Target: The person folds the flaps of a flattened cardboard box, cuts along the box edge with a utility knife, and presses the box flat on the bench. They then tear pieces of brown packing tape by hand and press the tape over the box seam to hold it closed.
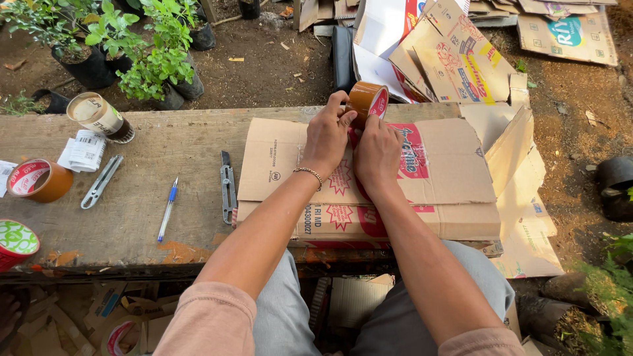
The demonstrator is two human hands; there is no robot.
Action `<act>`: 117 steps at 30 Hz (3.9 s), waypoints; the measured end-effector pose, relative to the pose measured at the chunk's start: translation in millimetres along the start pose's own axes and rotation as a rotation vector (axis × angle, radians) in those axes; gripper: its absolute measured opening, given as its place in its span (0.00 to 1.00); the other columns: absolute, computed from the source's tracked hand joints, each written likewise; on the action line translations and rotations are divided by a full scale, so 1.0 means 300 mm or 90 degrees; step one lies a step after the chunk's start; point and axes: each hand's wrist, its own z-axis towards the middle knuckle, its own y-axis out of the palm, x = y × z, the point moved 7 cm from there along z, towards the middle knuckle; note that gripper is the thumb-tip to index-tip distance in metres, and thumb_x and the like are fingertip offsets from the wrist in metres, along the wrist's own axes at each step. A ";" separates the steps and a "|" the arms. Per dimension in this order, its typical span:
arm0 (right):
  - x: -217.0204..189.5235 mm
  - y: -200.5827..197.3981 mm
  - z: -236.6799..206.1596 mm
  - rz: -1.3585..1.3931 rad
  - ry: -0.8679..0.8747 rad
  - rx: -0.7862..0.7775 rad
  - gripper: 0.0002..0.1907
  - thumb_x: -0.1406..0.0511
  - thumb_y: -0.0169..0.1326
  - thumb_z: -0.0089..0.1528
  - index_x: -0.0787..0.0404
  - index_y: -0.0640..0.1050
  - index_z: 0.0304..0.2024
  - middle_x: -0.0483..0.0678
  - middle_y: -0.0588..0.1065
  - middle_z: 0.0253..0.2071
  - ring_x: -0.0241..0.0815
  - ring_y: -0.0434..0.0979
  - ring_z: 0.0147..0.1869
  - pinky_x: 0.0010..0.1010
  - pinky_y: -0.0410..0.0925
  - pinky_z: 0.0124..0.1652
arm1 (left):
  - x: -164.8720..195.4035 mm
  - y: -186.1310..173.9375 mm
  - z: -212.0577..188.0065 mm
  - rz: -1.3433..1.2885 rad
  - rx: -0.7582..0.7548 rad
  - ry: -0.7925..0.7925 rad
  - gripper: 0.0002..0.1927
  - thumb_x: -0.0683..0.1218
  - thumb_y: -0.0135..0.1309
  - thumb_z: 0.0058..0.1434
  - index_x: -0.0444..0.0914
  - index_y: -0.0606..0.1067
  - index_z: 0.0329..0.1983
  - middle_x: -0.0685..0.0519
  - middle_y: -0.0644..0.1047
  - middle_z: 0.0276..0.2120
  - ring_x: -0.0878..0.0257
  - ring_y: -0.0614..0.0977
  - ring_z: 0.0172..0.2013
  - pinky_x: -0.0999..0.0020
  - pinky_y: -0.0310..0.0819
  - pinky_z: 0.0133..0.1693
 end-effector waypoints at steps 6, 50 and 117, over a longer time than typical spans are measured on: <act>0.000 0.001 0.004 -0.001 0.009 -0.008 0.08 0.68 0.56 0.63 0.66 0.72 0.40 0.59 0.78 0.40 0.60 0.78 0.47 0.49 0.63 0.52 | 0.030 -0.010 -0.002 0.022 0.001 0.017 0.12 0.46 0.55 0.69 0.42 0.69 0.53 0.45 0.81 0.37 0.46 0.84 0.39 0.53 0.75 0.38; 0.006 0.018 -0.001 -0.026 -0.011 -0.005 0.08 0.73 0.54 0.58 0.65 0.71 0.40 0.58 0.77 0.40 0.58 0.78 0.50 0.48 0.64 0.52 | 0.050 0.006 -0.021 0.066 -0.015 0.090 0.13 0.43 0.46 0.73 0.43 0.65 0.59 0.43 0.76 0.43 0.40 0.79 0.43 0.49 0.75 0.43; -0.002 -0.001 -0.001 -0.002 -0.007 -0.001 0.08 0.68 0.55 0.63 0.67 0.71 0.40 0.60 0.77 0.40 0.60 0.77 0.48 0.49 0.63 0.52 | 0.042 0.018 -0.033 0.093 -0.033 0.098 0.03 0.43 0.46 0.76 0.43 0.67 0.50 0.44 0.75 0.42 0.40 0.81 0.40 0.48 0.76 0.40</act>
